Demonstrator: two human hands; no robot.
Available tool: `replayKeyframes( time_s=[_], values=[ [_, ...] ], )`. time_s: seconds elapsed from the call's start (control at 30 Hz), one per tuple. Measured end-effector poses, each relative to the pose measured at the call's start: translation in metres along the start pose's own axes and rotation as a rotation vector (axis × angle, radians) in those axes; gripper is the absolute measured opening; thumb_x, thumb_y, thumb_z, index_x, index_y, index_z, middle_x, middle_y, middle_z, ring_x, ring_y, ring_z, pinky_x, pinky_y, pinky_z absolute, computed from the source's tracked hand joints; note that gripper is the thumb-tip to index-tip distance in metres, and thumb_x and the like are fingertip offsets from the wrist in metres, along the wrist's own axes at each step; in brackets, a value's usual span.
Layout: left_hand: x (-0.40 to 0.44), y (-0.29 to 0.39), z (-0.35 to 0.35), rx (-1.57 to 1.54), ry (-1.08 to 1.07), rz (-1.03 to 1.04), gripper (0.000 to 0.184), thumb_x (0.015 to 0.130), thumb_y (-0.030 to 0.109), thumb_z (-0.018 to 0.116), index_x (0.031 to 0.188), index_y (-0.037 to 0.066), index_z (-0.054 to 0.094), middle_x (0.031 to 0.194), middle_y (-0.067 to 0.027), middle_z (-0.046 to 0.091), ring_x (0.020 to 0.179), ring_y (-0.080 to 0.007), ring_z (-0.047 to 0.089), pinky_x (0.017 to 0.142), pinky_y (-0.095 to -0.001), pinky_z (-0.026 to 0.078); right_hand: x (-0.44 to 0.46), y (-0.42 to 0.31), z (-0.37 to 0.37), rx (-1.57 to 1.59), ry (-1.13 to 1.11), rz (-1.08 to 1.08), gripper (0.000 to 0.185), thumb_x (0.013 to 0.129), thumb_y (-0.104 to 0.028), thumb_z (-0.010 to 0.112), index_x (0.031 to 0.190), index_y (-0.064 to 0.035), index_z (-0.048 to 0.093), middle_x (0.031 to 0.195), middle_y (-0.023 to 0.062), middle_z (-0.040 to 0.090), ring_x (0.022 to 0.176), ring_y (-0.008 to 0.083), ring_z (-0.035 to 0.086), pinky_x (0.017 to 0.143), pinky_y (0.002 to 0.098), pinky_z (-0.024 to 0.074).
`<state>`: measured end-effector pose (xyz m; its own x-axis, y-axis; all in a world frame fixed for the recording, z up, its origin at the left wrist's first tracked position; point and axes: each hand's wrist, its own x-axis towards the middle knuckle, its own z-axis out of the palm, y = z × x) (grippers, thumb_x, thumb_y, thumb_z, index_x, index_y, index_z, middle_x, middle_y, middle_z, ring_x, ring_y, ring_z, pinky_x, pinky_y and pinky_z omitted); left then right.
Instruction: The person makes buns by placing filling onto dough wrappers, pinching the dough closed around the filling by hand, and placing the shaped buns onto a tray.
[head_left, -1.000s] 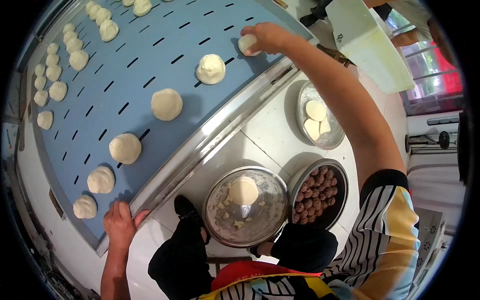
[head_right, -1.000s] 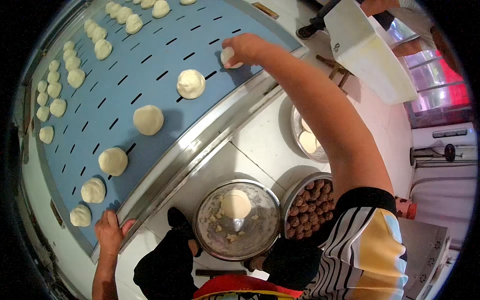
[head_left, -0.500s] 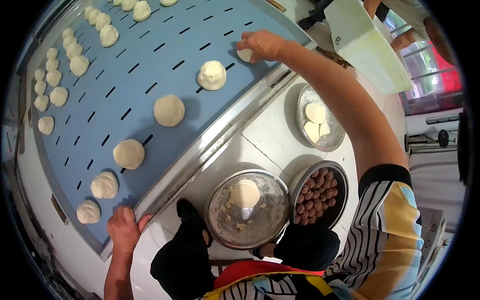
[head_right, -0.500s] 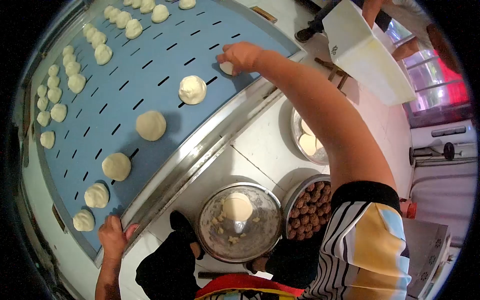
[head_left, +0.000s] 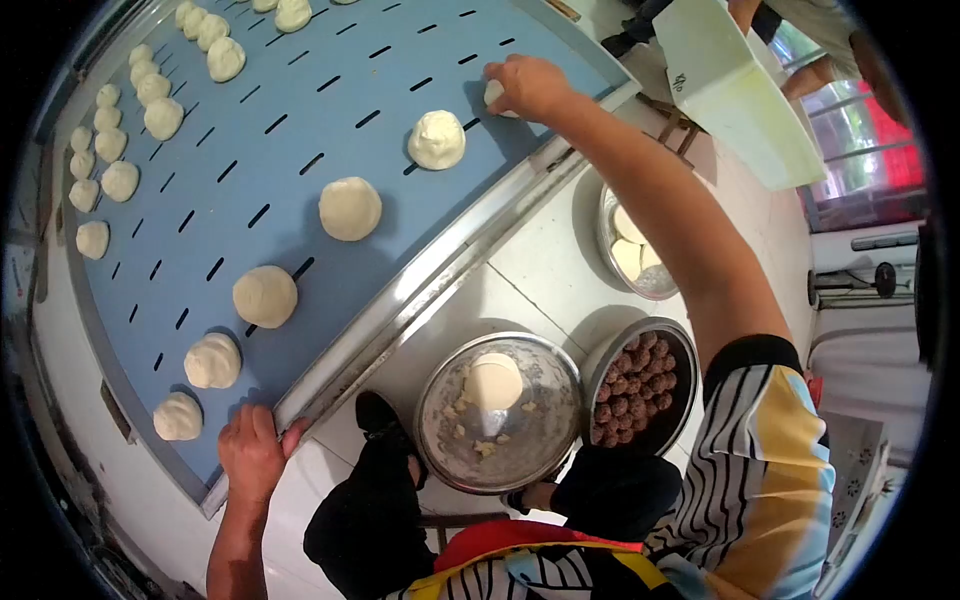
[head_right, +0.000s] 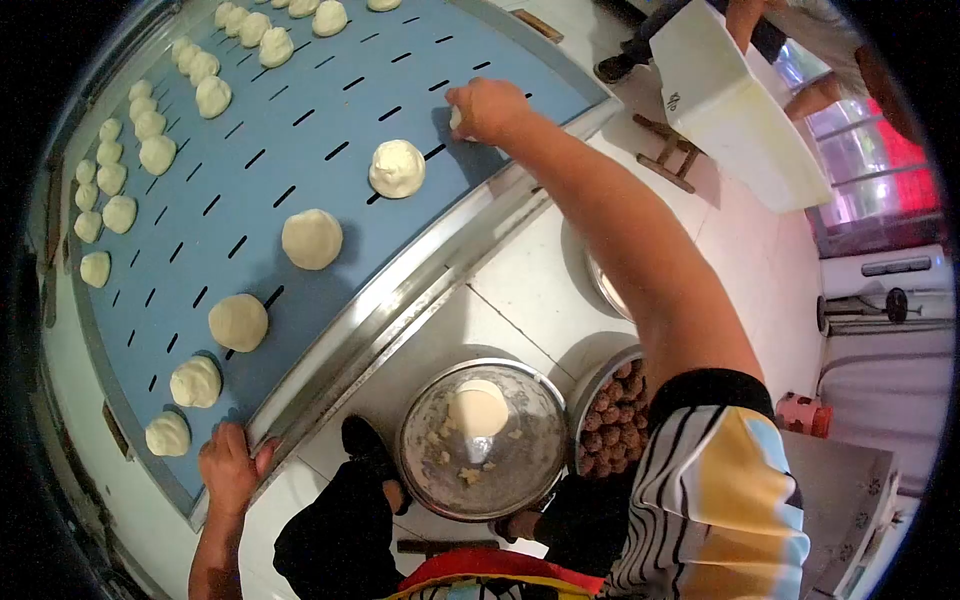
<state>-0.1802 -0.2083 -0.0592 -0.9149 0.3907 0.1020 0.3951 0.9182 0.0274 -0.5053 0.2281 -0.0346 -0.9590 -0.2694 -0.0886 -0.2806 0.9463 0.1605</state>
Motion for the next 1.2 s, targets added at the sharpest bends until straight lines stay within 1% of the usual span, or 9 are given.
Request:
replayKeyframes(
  time_s=[0.23, 0.33, 0.43, 0.73, 0.93, 1.03, 1.1, 1.17, 1.2],
  values=[
    [0.004, 0.004, -0.006, -0.020, 0.006, -0.010, 0.045, 0.069, 0.037, 0.077, 0.071, 0.008, 0.043, 0.065, -0.0089, 0.046, 0.056, -0.0274, 0.051, 0.048, -0.0378, 0.040, -0.007, 0.002, -0.015, 0.118, 0.004, 0.017, 0.074, 0.070, -0.038, 0.077, 0.135, -0.0263, 0.045, 0.120, 0.0163, 0.056, 0.097, 0.0329, 0.062, 0.085, 0.0419, 0.0495],
    [0.002, 0.003, -0.005, -0.007, -0.012, -0.012, 0.045, 0.069, 0.037, 0.078, 0.071, 0.008, 0.043, 0.065, -0.0091, 0.046, 0.056, -0.0277, 0.051, 0.048, -0.0378, 0.041, -0.030, 0.002, -0.055, 0.428, -0.100, 0.258, 0.084, 0.069, -0.036, 0.078, 0.141, -0.0281, 0.036, 0.123, 0.0165, 0.055, 0.106, 0.0333, 0.058, 0.090, 0.0415, 0.0476],
    [0.004, 0.004, -0.004, -0.019, 0.000, -0.013, 0.046, 0.069, 0.037, 0.078, 0.071, 0.008, 0.043, 0.065, -0.0091, 0.046, 0.056, -0.0280, 0.051, 0.048, -0.0378, 0.040, -0.016, 0.033, -0.012, 0.140, 0.109, -0.030, 0.079, 0.069, -0.038, 0.078, 0.138, -0.0223, 0.042, 0.124, 0.0149, 0.055, 0.106, 0.0340, 0.059, 0.088, 0.0418, 0.0482],
    [0.002, 0.002, -0.002, -0.027, 0.011, -0.010, 0.045, 0.069, 0.036, 0.078, 0.070, 0.008, 0.043, 0.065, -0.0095, 0.046, 0.055, -0.0287, 0.051, 0.047, -0.0383, 0.041, -0.010, 0.030, 0.015, 0.285, 0.089, 0.047, 0.076, 0.069, -0.036, 0.078, 0.135, -0.0200, 0.045, 0.108, 0.0176, 0.064, 0.103, 0.0335, 0.060, 0.089, 0.0406, 0.0476],
    [0.000, 0.002, -0.004, -0.067, -0.007, -0.046, 0.045, 0.068, 0.034, 0.079, 0.075, 0.005, 0.044, 0.064, -0.0119, 0.046, 0.056, -0.0327, 0.049, 0.050, -0.0399, 0.040, -0.038, 0.023, 0.004, 0.426, 0.407, 0.156, 0.070, 0.078, -0.030, 0.074, 0.138, -0.0177, 0.041, 0.124, 0.0165, 0.058, 0.093, 0.0326, 0.064, 0.085, 0.0398, 0.0495],
    [-0.002, 0.001, -0.003, -0.082, -0.040, -0.064, 0.046, 0.068, 0.036, 0.079, 0.074, 0.005, 0.044, 0.065, -0.0126, 0.047, 0.057, -0.0329, 0.050, 0.049, -0.0403, 0.040, -0.092, 0.023, -0.001, 0.565, 0.601, 0.124, 0.067, 0.077, -0.034, 0.074, 0.133, -0.0128, 0.047, 0.110, 0.0131, 0.064, 0.093, 0.0300, 0.064, 0.083, 0.0388, 0.0502],
    [-0.002, 0.000, -0.003, -0.057, -0.020, -0.044, 0.046, 0.069, 0.036, 0.079, 0.076, 0.005, 0.045, 0.066, -0.0132, 0.048, 0.057, -0.0331, 0.050, 0.050, -0.0404, 0.040, -0.155, -0.001, -0.005, 1.018, 0.439, 0.267, 0.052, 0.081, -0.034, 0.071, 0.124, -0.0087, 0.056, 0.099, 0.0110, 0.066, 0.071, 0.0204, 0.064, 0.068, 0.0323, 0.0517],
    [-0.002, -0.007, -0.002, -0.028, -0.032, -0.070, 0.045, 0.070, 0.035, 0.079, 0.078, 0.004, 0.047, 0.066, -0.0140, 0.050, 0.057, -0.0335, 0.051, 0.050, -0.0410, 0.041, -0.216, -0.028, 0.018, 1.077, 0.159, 0.389, 0.040, 0.085, -0.035, 0.068, 0.109, -0.0041, 0.063, 0.088, 0.0098, 0.067, 0.057, 0.0133, 0.059, 0.058, 0.0268, 0.0486],
    [-0.008, -0.012, -0.001, -0.015, -0.071, -0.112, 0.045, 0.071, 0.035, 0.078, 0.080, 0.004, 0.047, 0.066, -0.0145, 0.050, 0.057, -0.0338, 0.052, 0.050, -0.0415, 0.042, -0.237, -0.043, 0.030, 1.086, -0.055, 0.371, 0.034, 0.086, -0.030, 0.067, 0.106, -0.0020, 0.063, 0.088, 0.0085, 0.066, 0.064, 0.0125, 0.058, 0.059, 0.0264, 0.0494]
  ],
)
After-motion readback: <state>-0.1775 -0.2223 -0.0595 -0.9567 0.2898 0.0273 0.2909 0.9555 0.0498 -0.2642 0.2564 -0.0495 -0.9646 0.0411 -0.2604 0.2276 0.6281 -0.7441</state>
